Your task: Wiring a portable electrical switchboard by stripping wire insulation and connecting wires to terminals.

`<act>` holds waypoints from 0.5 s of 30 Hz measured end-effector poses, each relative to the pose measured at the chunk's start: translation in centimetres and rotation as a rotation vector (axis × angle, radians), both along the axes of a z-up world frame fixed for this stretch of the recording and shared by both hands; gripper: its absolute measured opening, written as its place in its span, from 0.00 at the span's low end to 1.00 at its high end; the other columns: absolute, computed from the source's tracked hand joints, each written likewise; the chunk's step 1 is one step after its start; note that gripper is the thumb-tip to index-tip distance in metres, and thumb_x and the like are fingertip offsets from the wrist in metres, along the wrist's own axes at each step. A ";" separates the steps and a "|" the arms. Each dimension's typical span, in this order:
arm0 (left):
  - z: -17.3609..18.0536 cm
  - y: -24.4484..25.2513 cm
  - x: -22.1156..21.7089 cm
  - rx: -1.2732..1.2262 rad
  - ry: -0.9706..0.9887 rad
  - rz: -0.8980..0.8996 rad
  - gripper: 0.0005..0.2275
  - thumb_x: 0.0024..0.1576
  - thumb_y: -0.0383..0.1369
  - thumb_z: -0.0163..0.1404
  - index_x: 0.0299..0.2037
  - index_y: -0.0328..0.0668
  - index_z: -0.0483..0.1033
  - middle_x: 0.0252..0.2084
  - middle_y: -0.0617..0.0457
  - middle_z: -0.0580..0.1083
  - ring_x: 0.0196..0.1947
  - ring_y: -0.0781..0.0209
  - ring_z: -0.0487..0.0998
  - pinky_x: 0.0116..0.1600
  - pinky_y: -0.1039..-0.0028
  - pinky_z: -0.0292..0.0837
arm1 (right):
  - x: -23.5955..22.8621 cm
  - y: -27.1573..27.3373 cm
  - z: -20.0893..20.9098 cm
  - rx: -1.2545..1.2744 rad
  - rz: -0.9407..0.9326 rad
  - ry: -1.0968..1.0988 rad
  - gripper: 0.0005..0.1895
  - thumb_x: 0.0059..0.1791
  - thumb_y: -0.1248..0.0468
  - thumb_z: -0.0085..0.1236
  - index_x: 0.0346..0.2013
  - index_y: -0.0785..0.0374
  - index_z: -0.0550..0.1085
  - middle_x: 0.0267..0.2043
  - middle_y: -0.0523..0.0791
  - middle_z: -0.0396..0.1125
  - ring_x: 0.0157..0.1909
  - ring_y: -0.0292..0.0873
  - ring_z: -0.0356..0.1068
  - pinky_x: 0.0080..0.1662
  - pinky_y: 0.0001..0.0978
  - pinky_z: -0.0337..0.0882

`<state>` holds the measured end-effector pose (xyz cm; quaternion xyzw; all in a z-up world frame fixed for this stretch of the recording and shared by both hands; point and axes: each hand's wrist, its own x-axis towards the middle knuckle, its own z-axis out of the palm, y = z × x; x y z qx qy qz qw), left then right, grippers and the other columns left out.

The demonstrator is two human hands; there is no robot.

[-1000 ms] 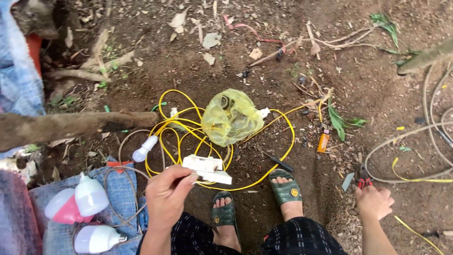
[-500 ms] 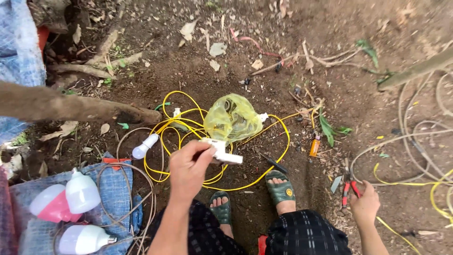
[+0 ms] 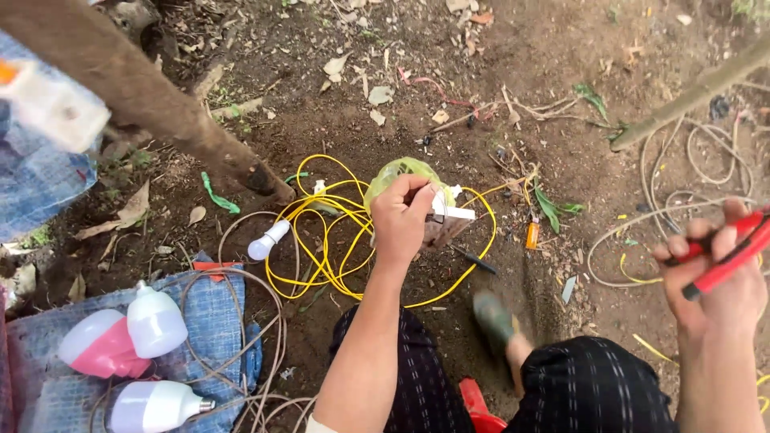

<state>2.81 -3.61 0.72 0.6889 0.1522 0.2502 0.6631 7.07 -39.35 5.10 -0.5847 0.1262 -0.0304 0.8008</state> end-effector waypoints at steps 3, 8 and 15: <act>0.5 1.2 0.8 0.066 -0.079 0.031 0.02 0.53 0.22 0.53 0.33 0.32 0.78 0.36 0.55 0.77 0.30 0.66 0.72 0.37 0.78 0.69 | 2.5 0.8 -0.2 0.163 0.123 -0.090 0.09 0.59 0.50 0.58 0.55 0.34 0.74 0.42 0.35 0.67 0.36 0.36 0.60 0.39 0.29 0.60; -0.9 2.5 3.5 -0.043 0.027 0.062 0.04 0.54 0.25 0.54 0.35 0.35 0.82 0.26 0.57 0.77 0.24 0.71 0.70 0.31 0.81 0.66 | 4.3 12.0 6.6 0.151 0.020 -0.062 0.11 0.49 0.48 0.47 0.36 0.48 0.71 0.38 0.36 0.64 0.29 0.32 0.55 0.34 0.26 0.52; -2.1 4.0 4.3 0.024 -0.055 0.068 0.03 0.54 0.24 0.54 0.34 0.31 0.79 0.25 0.57 0.74 0.23 0.70 0.67 0.29 0.80 0.63 | 7.4 17.2 2.9 0.450 0.798 -0.119 0.09 0.41 0.69 0.53 0.29 0.55 0.79 0.47 0.44 0.72 0.29 0.33 0.61 0.29 0.22 0.61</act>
